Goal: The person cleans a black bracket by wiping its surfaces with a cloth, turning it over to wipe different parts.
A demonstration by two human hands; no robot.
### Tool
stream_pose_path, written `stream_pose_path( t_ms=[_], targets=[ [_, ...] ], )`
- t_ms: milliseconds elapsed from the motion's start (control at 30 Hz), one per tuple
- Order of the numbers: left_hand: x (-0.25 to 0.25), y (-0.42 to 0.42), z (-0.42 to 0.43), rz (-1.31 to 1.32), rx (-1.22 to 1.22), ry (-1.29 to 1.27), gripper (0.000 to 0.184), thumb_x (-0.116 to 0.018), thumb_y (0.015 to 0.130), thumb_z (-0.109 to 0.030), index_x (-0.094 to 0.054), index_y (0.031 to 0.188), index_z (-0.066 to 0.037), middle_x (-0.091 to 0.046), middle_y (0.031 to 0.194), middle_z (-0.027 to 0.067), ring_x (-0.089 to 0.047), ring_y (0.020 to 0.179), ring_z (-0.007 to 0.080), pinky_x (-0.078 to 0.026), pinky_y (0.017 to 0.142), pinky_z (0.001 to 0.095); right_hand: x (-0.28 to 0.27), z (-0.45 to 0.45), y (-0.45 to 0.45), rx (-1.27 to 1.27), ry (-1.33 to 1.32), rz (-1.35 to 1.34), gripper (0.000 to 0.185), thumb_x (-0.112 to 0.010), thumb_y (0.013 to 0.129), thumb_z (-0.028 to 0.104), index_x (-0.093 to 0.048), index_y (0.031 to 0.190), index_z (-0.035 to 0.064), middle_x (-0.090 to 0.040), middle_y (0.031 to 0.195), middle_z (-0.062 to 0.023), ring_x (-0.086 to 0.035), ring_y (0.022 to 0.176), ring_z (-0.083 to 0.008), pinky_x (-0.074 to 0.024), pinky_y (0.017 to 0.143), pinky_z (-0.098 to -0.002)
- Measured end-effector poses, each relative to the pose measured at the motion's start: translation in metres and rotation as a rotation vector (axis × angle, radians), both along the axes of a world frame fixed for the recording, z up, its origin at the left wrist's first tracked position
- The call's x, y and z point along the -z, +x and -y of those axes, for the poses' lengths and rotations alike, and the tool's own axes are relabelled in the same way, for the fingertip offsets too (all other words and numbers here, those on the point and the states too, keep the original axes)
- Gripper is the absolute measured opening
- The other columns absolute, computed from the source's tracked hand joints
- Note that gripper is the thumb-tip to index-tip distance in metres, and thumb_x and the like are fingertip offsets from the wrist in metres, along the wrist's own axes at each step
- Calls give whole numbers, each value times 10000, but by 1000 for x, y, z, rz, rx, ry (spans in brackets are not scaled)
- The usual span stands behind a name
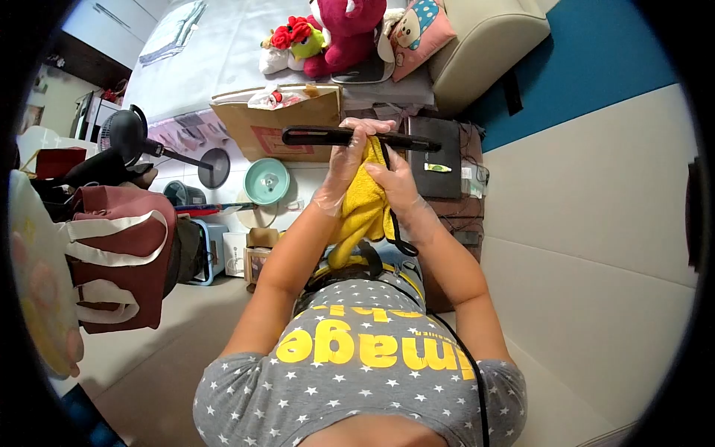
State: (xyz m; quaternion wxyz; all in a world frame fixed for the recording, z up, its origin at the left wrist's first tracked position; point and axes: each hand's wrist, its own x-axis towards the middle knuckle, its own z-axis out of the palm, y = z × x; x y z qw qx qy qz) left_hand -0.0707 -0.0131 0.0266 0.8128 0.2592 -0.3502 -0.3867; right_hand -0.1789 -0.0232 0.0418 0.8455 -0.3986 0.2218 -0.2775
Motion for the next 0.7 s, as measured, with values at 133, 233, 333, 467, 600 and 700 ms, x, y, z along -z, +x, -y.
stream_pose_path(
  t_ms=[133,233,333,467,600,700],
  targets=[
    [-7,3,-1,-68,-10,38,232,-528,896,-304,-485,860,-79,-573,892,92,-569,949,259,-398,958,500,2,0,-5,56,-327,-264,420,-552,826,78,-478,1224,-33,-553,1134,-58,-510,1023,-125,-398,912,-262],
    [-5,10,-2,-255,57,44,230,-532,892,-304,-488,874,-79,-570,897,90,-567,974,273,-414,948,495,5,-3,-7,128,-790,-459,413,-565,789,97,-524,1184,-16,-623,1012,-140,-601,901,-199,-463,817,-282],
    [-3,12,-7,-252,79,68,204,-517,905,-271,-492,879,-70,-575,879,91,-570,987,278,-442,919,487,0,9,-16,145,-1268,-639,362,-585,759,107,-578,1114,37,-628,846,-132,-626,751,-244,-503,686,-315],
    [3,14,-4,-155,99,151,140,-488,928,-190,-497,884,-57,-584,852,103,-580,992,283,-484,866,460,-6,25,-27,142,-1886,-826,264,-621,715,133,-627,977,100,-546,635,-43,-579,567,-201,-482,476,-336],
    [-1,14,-2,-119,75,278,120,-484,931,-163,-494,882,-54,-594,846,108,-586,982,284,-487,856,432,-3,22,-26,226,-1922,-880,263,-629,704,133,-622,964,88,-553,623,-55,-590,562,-195,-486,475,-314],
    [1,8,-3,-116,28,182,118,-481,932,-163,-490,879,-57,-594,840,103,-587,967,280,-482,861,423,6,14,-22,281,-1590,-850,308,-635,712,135,-622,1008,54,-620,716,-110,-626,638,-262,-507,543,-357]
  ],
)
